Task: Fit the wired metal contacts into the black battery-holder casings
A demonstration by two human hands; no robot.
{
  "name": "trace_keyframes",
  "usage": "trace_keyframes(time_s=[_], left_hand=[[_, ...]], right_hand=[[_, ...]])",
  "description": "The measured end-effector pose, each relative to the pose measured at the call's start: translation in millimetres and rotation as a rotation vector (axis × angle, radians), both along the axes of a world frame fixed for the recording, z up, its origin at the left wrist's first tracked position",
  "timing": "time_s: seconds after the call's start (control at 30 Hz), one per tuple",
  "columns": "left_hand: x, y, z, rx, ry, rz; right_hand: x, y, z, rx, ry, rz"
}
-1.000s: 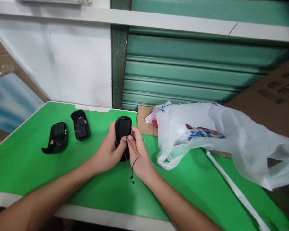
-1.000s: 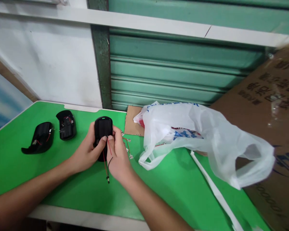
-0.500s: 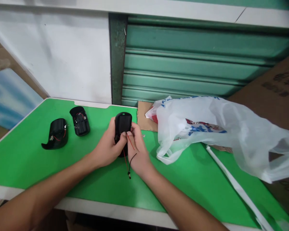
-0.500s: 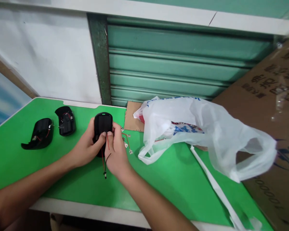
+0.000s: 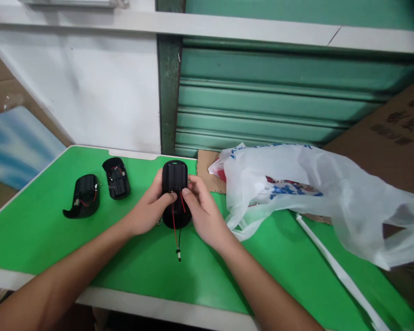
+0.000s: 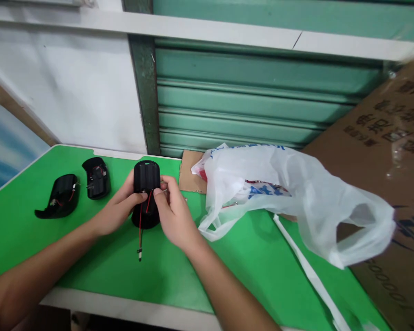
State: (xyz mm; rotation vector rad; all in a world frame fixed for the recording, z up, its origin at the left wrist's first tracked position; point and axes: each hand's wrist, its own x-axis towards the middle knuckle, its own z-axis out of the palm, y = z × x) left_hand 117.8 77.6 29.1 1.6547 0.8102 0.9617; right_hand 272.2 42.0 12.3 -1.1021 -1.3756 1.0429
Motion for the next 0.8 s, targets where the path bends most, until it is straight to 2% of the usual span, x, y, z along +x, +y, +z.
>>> trace_keyframes(time_s=[0.13, 0.37, 0.57, 0.8], left_hand=[[-5.4, 0.6, 2.5, -0.044, -0.016, -0.037], [-7.4, -2.5, 5.0, 0.08, 0.122, -0.009], [-5.5, -5.9, 4.7, 0.05, 0.103, -0.049], [-5.9, -5.4, 3.6, 0.106, 0.147, -0.039]], right_hand=[[5.5, 0.9, 2.3, 0.039, -0.009, 0.021], [10.0, 0.1, 5.5, 0.066, -0.145, -0.013], [10.4, -2.4, 9.6, 0.069, -0.193, -0.026], [9.7, -1.9, 6.2, 0.126, -0.278, -0.051]])
